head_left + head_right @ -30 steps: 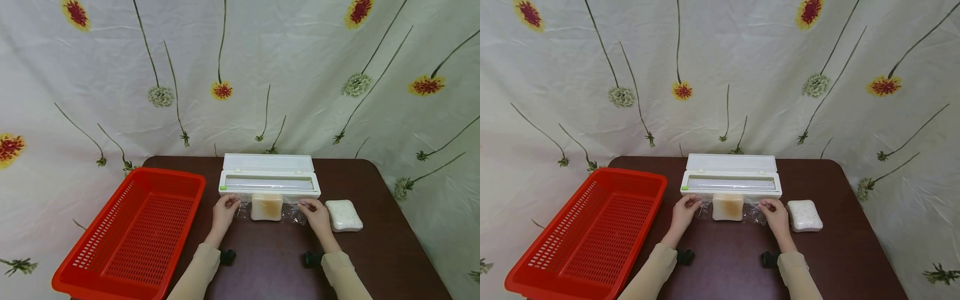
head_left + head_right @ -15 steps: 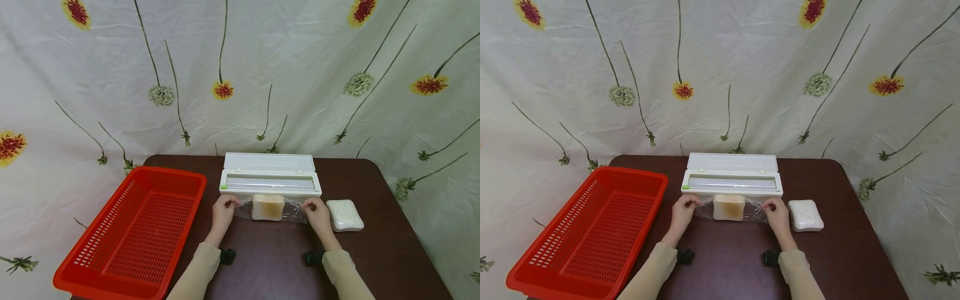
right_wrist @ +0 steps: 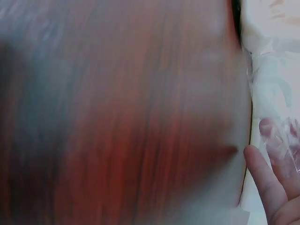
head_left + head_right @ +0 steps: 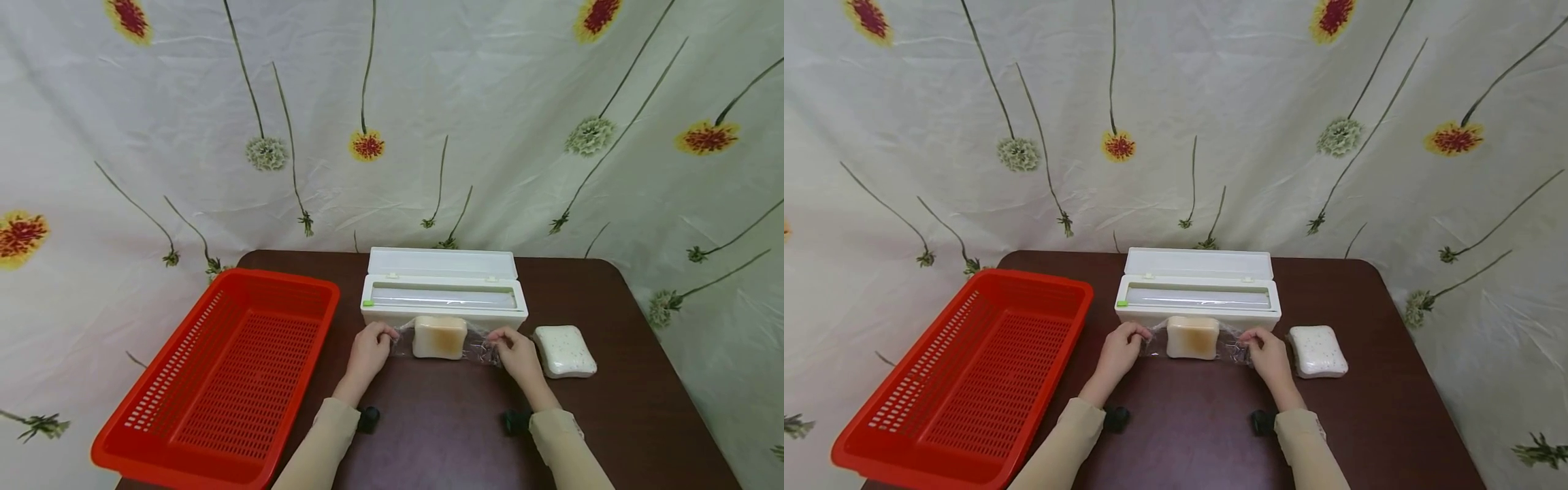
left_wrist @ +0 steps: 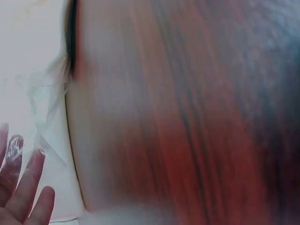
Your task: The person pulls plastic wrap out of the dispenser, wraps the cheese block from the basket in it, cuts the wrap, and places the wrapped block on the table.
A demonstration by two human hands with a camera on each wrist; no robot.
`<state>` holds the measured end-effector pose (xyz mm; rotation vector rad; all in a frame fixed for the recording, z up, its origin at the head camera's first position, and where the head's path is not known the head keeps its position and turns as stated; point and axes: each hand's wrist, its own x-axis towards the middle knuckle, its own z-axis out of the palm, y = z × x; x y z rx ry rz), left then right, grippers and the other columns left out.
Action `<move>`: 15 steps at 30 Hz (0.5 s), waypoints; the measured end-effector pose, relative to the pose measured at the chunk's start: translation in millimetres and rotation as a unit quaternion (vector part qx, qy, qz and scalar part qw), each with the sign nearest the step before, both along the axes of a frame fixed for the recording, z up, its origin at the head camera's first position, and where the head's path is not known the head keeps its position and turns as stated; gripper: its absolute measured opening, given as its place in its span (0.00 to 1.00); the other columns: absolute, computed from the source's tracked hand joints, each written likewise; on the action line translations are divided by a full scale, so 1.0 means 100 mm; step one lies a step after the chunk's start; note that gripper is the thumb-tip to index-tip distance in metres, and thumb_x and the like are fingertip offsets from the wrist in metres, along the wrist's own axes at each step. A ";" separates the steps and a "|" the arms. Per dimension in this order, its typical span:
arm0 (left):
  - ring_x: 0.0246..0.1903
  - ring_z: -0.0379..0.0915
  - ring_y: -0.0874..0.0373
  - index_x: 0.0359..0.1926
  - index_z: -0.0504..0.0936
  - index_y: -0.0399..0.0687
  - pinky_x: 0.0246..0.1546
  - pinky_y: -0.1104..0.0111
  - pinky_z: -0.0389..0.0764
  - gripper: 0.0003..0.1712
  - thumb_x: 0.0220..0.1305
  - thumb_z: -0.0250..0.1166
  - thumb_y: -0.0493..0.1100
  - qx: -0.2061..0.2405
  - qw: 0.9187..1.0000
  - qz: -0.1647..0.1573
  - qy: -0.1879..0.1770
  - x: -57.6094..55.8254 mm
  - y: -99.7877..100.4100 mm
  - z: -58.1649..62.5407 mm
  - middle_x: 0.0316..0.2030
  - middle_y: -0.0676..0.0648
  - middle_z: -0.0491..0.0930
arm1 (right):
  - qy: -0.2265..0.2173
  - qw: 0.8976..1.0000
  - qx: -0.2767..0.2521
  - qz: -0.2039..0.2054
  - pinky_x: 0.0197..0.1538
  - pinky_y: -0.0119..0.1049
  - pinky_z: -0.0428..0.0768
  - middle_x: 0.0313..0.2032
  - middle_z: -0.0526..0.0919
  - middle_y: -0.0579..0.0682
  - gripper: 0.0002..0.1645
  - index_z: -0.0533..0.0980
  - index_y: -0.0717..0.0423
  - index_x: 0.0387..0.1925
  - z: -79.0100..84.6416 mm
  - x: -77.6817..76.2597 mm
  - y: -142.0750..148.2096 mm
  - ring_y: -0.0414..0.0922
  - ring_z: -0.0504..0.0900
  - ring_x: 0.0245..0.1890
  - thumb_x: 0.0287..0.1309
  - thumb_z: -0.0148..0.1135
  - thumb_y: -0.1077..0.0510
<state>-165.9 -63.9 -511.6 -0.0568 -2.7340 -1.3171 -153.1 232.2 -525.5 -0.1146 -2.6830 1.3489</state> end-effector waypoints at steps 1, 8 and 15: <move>0.32 0.74 0.55 0.31 0.85 0.48 0.35 0.64 0.76 0.12 0.65 0.55 0.36 -0.001 1.000 -0.001 -0.004 0.00 0.00 0.00 0.34 0.48 0.81 | -0.007 1.000 -0.003 0.004 0.31 0.31 0.74 0.38 0.88 0.58 0.09 0.83 0.59 0.36 0.00 0.00 0.01 0.46 0.84 0.34 0.65 0.56 0.66; 0.31 0.72 0.58 0.31 0.83 0.47 0.33 0.67 0.75 0.07 0.63 0.69 0.45 -0.015 1.000 -0.008 0.012 0.02 0.02 -0.01 0.33 0.48 0.79 | -0.027 1.000 -0.003 0.000 0.47 0.44 0.80 0.45 0.85 0.57 0.16 0.83 0.59 0.43 0.03 0.04 0.01 0.53 0.83 0.44 0.70 0.55 0.53; 0.29 0.70 0.59 0.31 0.80 0.47 0.29 0.71 0.73 0.07 0.58 0.72 0.36 0.002 1.000 -0.004 0.021 0.05 0.03 -0.01 0.31 0.48 0.77 | 0.010 1.000 0.002 -0.012 0.42 0.34 0.81 0.41 0.85 0.56 0.07 0.84 0.59 0.38 0.04 0.06 0.00 0.49 0.84 0.41 0.59 0.68 0.61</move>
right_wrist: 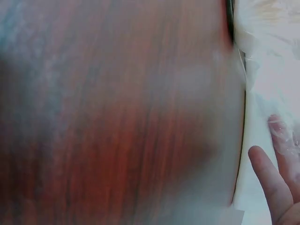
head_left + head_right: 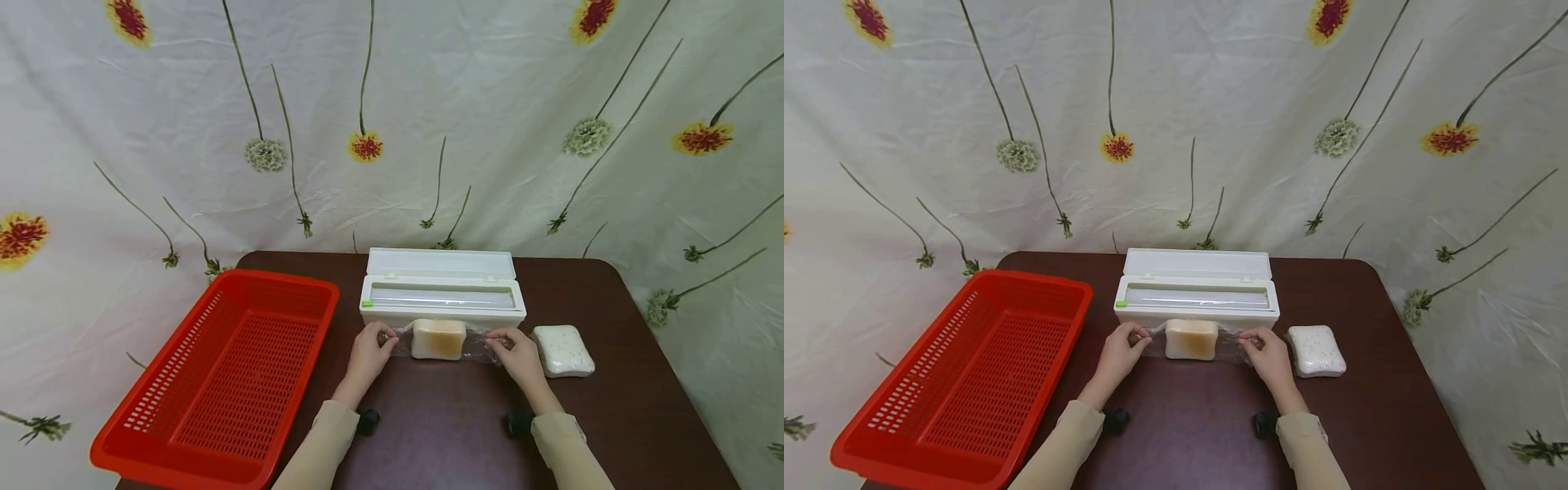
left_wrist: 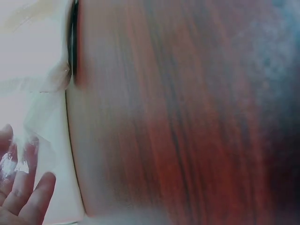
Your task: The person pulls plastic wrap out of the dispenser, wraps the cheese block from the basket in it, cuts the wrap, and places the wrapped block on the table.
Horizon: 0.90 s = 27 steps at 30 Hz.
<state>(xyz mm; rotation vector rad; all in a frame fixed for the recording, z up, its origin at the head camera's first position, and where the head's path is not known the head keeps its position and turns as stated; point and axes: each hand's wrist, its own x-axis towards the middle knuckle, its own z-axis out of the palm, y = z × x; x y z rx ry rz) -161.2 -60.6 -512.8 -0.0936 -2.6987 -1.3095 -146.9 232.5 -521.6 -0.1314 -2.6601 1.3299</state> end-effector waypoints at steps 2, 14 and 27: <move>0.28 0.71 0.59 0.31 0.79 0.47 0.27 0.72 0.73 0.07 0.58 0.71 0.35 0.006 1.000 -0.002 -0.006 0.02 0.00 0.01 0.30 0.48 0.77 | 0.010 1.000 -0.002 -0.003 0.37 0.29 0.79 0.40 0.85 0.56 0.05 0.84 0.59 0.37 0.00 0.02 0.01 0.44 0.84 0.37 0.58 0.68 0.63; 0.25 0.74 0.60 0.43 0.73 0.41 0.21 0.74 0.75 0.16 0.57 0.70 0.31 0.037 0.998 -0.046 -0.037 0.27 -0.03 0.12 0.29 0.46 0.77 | 0.023 0.999 -0.031 0.019 0.33 0.27 0.74 0.41 0.83 0.60 0.10 0.78 0.64 0.42 0.05 0.22 0.09 0.33 0.73 0.30 0.58 0.65 0.70; 0.27 0.76 0.61 0.39 0.77 0.42 0.27 0.73 0.76 0.15 0.53 0.72 0.29 0.008 0.998 -0.052 -0.045 0.46 -0.07 0.06 0.29 0.48 0.79 | -0.040 0.999 -0.011 0.006 0.25 0.29 0.70 0.27 0.80 0.52 0.14 0.76 0.60 0.47 0.03 0.37 0.04 0.37 0.69 0.21 0.59 0.66 0.66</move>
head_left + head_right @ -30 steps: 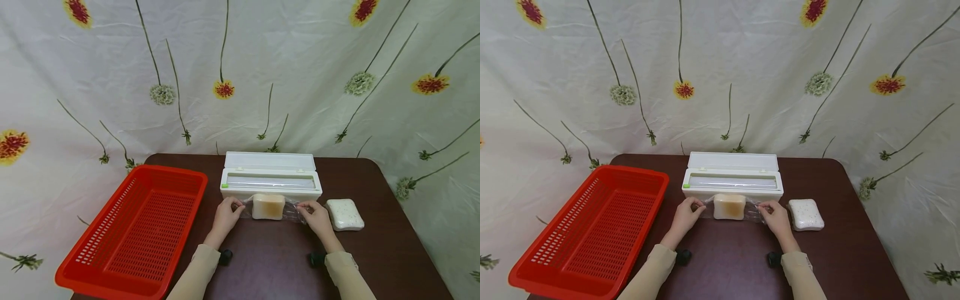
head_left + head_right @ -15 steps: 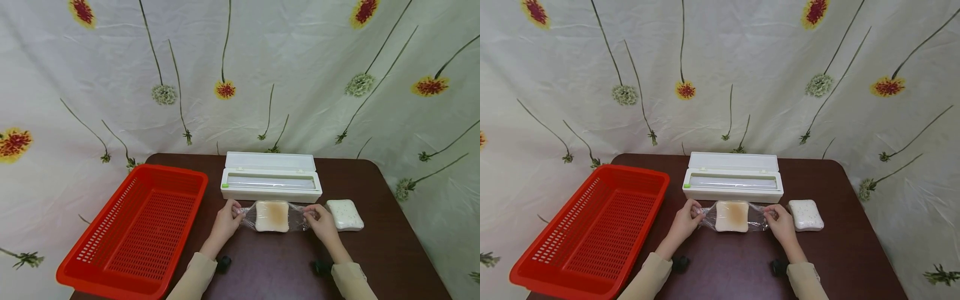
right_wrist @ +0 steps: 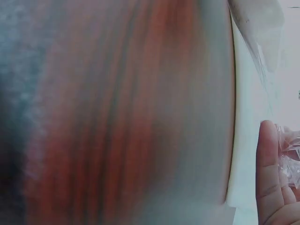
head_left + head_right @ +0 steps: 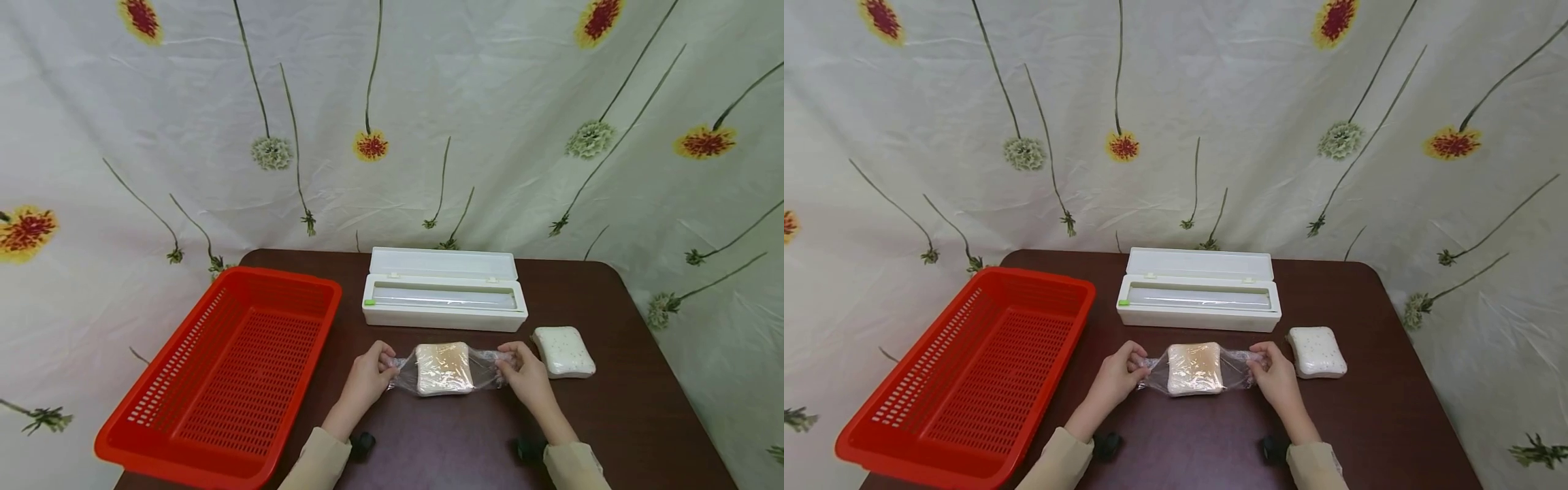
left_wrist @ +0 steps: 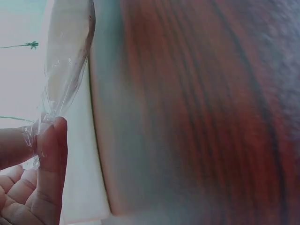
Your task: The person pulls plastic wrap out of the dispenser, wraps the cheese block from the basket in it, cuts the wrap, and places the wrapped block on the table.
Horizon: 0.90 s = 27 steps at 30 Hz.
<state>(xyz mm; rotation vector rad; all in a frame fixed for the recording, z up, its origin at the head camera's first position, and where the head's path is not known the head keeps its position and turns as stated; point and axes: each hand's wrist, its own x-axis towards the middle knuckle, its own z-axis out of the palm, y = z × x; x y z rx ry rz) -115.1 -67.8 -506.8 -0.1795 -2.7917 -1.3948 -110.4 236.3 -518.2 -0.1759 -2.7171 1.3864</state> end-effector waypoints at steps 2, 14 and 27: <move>0.27 0.76 0.60 0.39 0.77 0.43 0.27 0.73 0.77 0.15 0.53 0.72 0.30 0.001 1.000 0.001 -0.012 0.01 0.00 0.00 0.29 0.48 0.80 | -0.014 1.000 -0.008 -0.002 0.25 0.29 0.72 0.27 0.82 0.52 0.13 0.77 0.61 0.46 -0.01 0.02 0.00 0.37 0.72 0.22 0.59 0.65 0.66; 0.28 0.78 0.59 0.38 0.78 0.44 0.26 0.73 0.75 0.11 0.56 0.71 0.33 -0.007 1.000 -0.008 -0.017 0.03 0.00 -0.07 0.30 0.47 0.83 | -0.037 0.998 -0.055 -0.016 0.28 0.28 0.79 0.31 0.86 0.57 0.12 0.78 0.65 0.43 -0.05 0.12 -0.01 0.37 0.81 0.24 0.57 0.67 0.68; 0.31 0.80 0.57 0.42 0.81 0.45 0.28 0.72 0.76 0.10 0.60 0.68 0.33 -0.003 1.000 0.009 0.011 0.07 0.08 -0.09 0.33 0.46 0.85 | -0.038 0.995 -0.088 -0.022 0.31 0.27 0.82 0.35 0.87 0.59 0.11 0.79 0.66 0.41 0.02 0.16 -0.10 0.35 0.82 0.25 0.56 0.67 0.67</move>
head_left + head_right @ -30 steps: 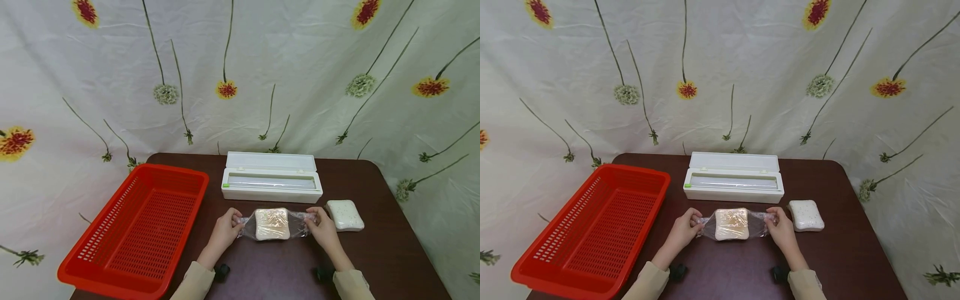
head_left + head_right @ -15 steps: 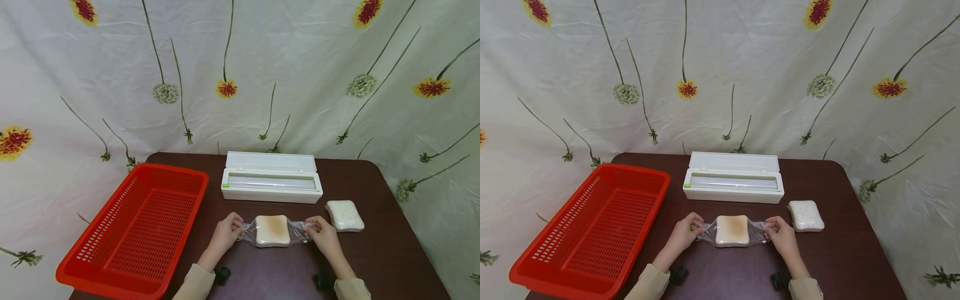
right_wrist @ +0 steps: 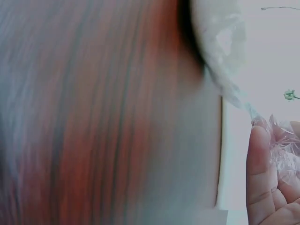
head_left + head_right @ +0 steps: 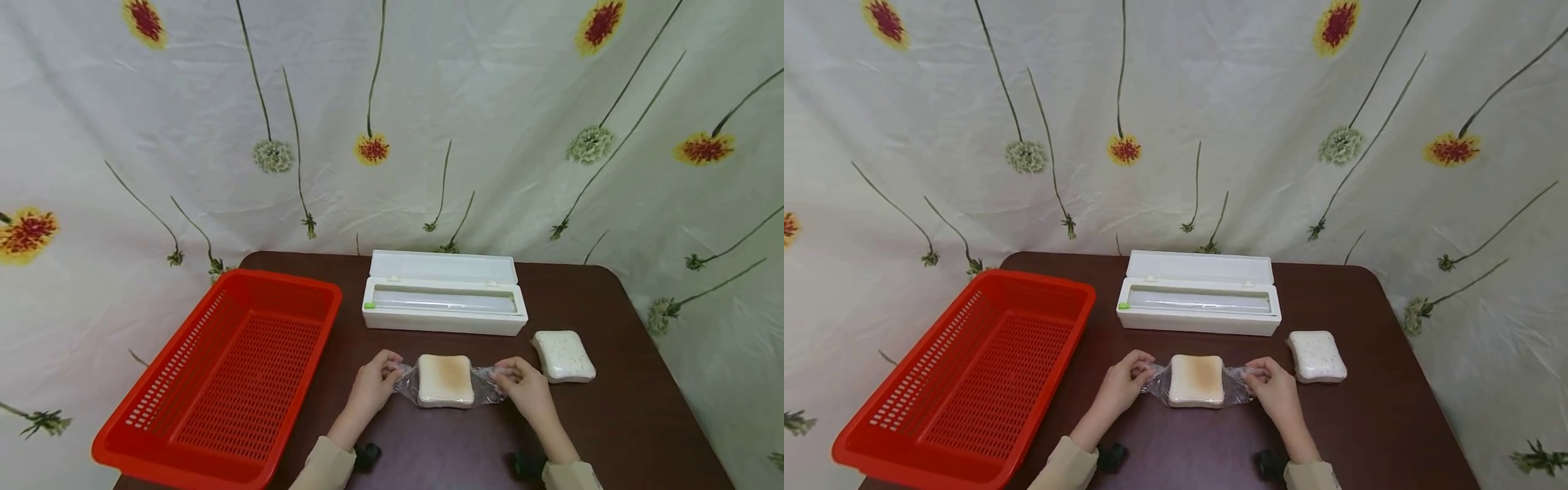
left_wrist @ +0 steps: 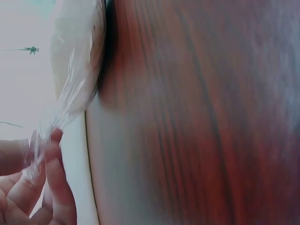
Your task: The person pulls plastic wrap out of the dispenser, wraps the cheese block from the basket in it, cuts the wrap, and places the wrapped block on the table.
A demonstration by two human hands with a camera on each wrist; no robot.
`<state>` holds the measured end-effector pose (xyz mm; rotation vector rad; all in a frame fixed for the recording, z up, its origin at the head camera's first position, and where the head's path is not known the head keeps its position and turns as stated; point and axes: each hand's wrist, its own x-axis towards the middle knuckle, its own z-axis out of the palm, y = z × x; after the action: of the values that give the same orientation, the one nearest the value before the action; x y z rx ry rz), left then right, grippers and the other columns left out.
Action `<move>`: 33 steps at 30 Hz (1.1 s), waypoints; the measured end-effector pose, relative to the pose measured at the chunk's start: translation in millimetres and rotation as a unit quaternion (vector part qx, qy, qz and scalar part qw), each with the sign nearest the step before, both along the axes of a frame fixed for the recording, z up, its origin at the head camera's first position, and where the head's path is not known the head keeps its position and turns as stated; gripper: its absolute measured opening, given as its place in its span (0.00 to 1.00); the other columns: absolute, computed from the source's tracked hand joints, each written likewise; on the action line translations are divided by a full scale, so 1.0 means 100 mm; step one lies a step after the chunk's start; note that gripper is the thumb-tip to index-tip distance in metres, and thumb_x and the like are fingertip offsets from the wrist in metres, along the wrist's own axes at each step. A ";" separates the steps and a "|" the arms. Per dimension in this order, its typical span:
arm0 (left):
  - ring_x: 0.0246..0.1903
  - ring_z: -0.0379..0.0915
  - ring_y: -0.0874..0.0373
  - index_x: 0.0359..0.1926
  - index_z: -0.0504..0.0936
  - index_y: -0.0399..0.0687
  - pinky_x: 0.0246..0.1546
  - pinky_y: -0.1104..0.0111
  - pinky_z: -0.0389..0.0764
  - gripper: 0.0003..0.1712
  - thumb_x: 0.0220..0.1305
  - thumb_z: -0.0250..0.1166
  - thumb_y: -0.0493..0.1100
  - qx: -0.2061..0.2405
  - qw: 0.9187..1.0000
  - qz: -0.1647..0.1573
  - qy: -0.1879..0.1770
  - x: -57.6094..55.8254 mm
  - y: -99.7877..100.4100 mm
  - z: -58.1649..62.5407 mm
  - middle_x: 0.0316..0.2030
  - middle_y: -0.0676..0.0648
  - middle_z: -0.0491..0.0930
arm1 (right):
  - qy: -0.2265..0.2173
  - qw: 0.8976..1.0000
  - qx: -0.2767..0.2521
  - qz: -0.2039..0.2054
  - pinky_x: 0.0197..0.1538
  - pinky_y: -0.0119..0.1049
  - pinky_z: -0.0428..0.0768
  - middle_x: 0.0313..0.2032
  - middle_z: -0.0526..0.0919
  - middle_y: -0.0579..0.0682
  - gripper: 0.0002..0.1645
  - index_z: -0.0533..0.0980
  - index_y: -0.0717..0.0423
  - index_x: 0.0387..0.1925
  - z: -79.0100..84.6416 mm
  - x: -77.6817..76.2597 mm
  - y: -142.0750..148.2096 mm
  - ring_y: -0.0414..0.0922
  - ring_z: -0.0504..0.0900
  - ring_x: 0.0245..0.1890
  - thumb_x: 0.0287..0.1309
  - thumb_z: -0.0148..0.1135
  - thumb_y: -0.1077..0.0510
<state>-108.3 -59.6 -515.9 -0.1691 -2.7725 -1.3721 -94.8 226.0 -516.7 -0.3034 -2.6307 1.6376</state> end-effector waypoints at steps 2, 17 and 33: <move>0.32 0.80 0.56 0.44 0.80 0.45 0.28 0.72 0.76 0.10 0.61 0.68 0.34 0.000 1.000 0.005 -0.001 0.02 0.03 0.01 0.33 0.47 0.85 | -0.004 1.000 -0.006 -0.004 0.31 0.27 0.82 0.36 0.87 0.58 0.10 0.79 0.65 0.41 0.02 0.02 -0.02 0.34 0.83 0.26 0.57 0.67 0.66; 0.32 0.81 0.55 0.43 0.78 0.43 0.28 0.73 0.75 0.10 0.62 0.67 0.33 0.010 1.000 0.029 -0.003 0.08 0.11 0.03 0.33 0.46 0.84 | -0.025 0.999 0.009 -0.020 0.37 0.27 0.79 0.44 0.88 0.59 0.19 0.80 0.59 0.49 0.17 0.11 -0.20 0.49 0.86 0.43 0.57 0.70 0.56; 0.34 0.80 0.55 0.44 0.79 0.41 0.35 0.69 0.82 0.09 0.62 0.66 0.33 0.036 0.999 0.035 0.013 0.10 0.17 0.06 0.35 0.46 0.83 | -0.048 0.991 -0.109 -0.052 0.42 0.19 0.76 0.54 0.81 0.65 0.26 0.75 0.66 0.59 0.20 0.15 -0.59 0.55 0.80 0.57 0.60 0.66 0.61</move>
<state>-98.4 -42.1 -510.2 -0.0852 -2.6759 -1.4403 -79.5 166.9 -496.6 -0.5299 -2.4523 1.9232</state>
